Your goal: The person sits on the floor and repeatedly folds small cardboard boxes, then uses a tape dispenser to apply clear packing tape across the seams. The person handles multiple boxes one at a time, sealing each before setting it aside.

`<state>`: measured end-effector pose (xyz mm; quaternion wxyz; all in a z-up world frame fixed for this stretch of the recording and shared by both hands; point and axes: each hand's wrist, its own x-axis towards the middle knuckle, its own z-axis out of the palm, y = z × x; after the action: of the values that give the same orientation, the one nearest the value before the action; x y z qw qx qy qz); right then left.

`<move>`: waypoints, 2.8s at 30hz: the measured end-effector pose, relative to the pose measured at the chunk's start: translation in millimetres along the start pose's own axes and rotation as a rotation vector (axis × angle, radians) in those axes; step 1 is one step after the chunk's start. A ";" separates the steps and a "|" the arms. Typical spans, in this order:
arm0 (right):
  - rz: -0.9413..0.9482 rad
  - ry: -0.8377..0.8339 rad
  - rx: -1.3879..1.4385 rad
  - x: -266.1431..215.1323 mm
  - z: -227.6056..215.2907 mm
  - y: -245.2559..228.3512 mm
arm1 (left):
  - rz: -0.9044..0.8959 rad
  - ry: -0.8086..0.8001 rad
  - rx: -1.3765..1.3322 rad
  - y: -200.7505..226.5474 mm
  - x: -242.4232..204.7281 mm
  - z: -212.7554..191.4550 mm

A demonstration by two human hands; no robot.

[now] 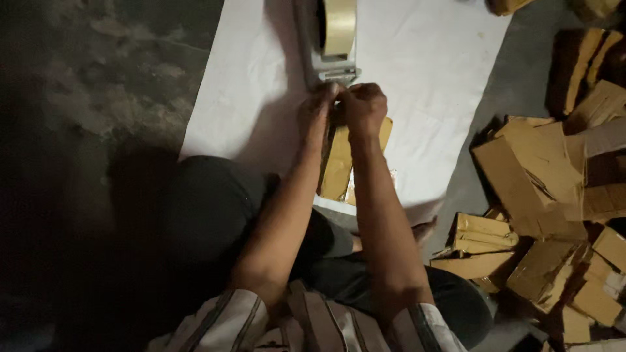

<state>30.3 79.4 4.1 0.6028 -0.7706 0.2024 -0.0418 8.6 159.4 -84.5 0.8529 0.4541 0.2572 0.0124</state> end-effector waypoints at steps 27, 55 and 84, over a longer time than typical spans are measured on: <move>0.231 -0.106 0.368 -52.8 -117.0 -28.4 | 0.635 -0.145 0.934 56.8 -116.3 63.2; -0.508 -0.850 -0.720 63.4 -103.8 -17.0 | 0.352 -0.141 1.446 19.2 -170.8 38.6; -0.313 -0.831 -0.551 79.5 -126.5 -2.9 | 0.250 -0.418 1.634 60.2 -138.6 44.6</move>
<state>64.8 -64.3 26.6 0.3936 -0.8734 -0.1680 0.2325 -78.8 125.2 42.1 0.2798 0.9449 -0.0293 -0.1673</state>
